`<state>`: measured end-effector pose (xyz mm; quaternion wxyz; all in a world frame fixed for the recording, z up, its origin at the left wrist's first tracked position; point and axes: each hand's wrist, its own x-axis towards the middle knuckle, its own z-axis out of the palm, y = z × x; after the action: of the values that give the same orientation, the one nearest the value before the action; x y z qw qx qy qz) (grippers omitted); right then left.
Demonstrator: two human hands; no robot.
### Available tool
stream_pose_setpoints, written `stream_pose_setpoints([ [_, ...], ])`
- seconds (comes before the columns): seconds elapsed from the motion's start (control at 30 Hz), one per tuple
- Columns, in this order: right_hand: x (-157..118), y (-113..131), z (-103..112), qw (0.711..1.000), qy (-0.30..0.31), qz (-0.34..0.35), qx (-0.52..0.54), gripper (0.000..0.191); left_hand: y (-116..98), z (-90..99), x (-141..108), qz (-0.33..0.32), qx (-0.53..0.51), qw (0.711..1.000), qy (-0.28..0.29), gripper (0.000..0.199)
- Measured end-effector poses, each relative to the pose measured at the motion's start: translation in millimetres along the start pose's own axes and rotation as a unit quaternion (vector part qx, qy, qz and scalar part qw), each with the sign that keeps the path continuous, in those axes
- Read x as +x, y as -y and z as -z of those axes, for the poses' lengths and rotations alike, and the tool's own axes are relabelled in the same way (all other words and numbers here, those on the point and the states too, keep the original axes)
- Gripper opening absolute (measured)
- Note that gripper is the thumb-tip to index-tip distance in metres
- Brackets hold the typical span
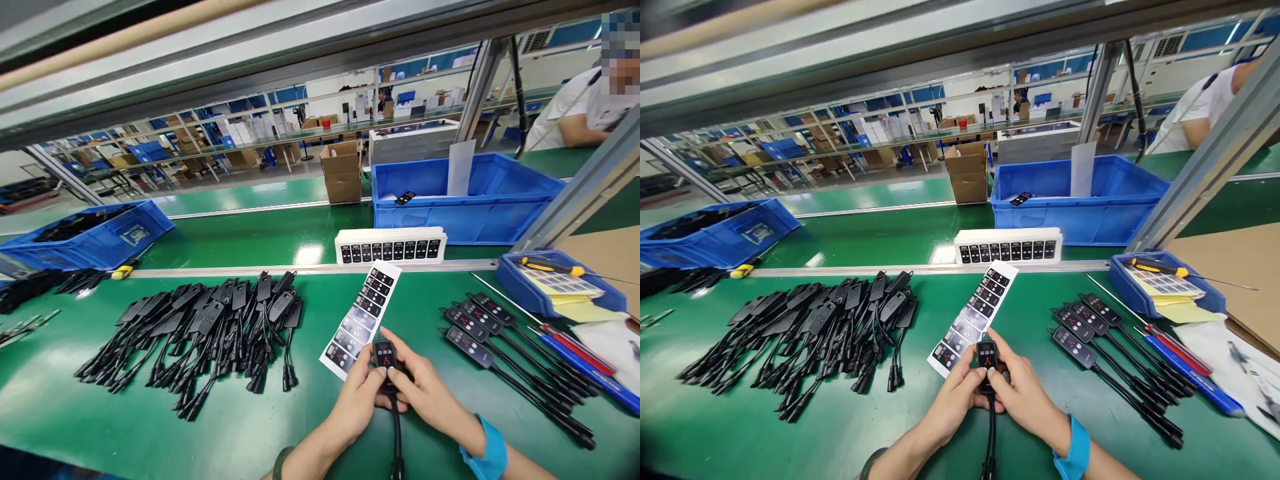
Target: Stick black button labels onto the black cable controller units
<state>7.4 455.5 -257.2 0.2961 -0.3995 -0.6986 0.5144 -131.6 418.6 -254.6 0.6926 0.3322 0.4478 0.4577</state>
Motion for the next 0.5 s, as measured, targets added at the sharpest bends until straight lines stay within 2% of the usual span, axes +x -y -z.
stream_pose_setpoints([
  [0.13, -0.7, -0.1, -7.0, 0.991, -0.044, 0.065, -0.113, 0.071, 2.6, 6.4, 2.0, -0.031, -0.039, 0.999, -0.015, 0.054],
  [0.23, 2.9, 0.9, 1.0, 0.968, -0.058, 0.126, -0.209, 0.061, 1.5, 8.6, 0.1, -0.101, 0.112, 0.989, -0.013, 0.053],
  [0.3, 5.9, 3.3, 16.7, 0.947, -0.081, 0.134, -0.279, 0.059, -0.1, 8.4, -2.9, -0.170, 0.250, 0.953, -0.025, 0.049],
  [0.37, 7.8, 6.4, 39.1, 0.914, -0.112, 0.107, -0.375, 0.058, -0.9, 7.7, -6.2, -0.232, 0.354, 0.906, -0.029, 0.042],
  [0.43, 7.7, 9.0, 64.6, 0.862, -0.134, 0.045, -0.486, 0.055, 0.0, 7.1, -8.5, -0.266, 0.430, 0.862, -0.024, 0.038],
  [0.5, 5.8, 10.1, 90.3, 0.811, -0.141, -0.018, -0.567, 0.053, 2.4, 6.5, -9.6, -0.271, 0.484, 0.832, -0.035, 0.041],
])
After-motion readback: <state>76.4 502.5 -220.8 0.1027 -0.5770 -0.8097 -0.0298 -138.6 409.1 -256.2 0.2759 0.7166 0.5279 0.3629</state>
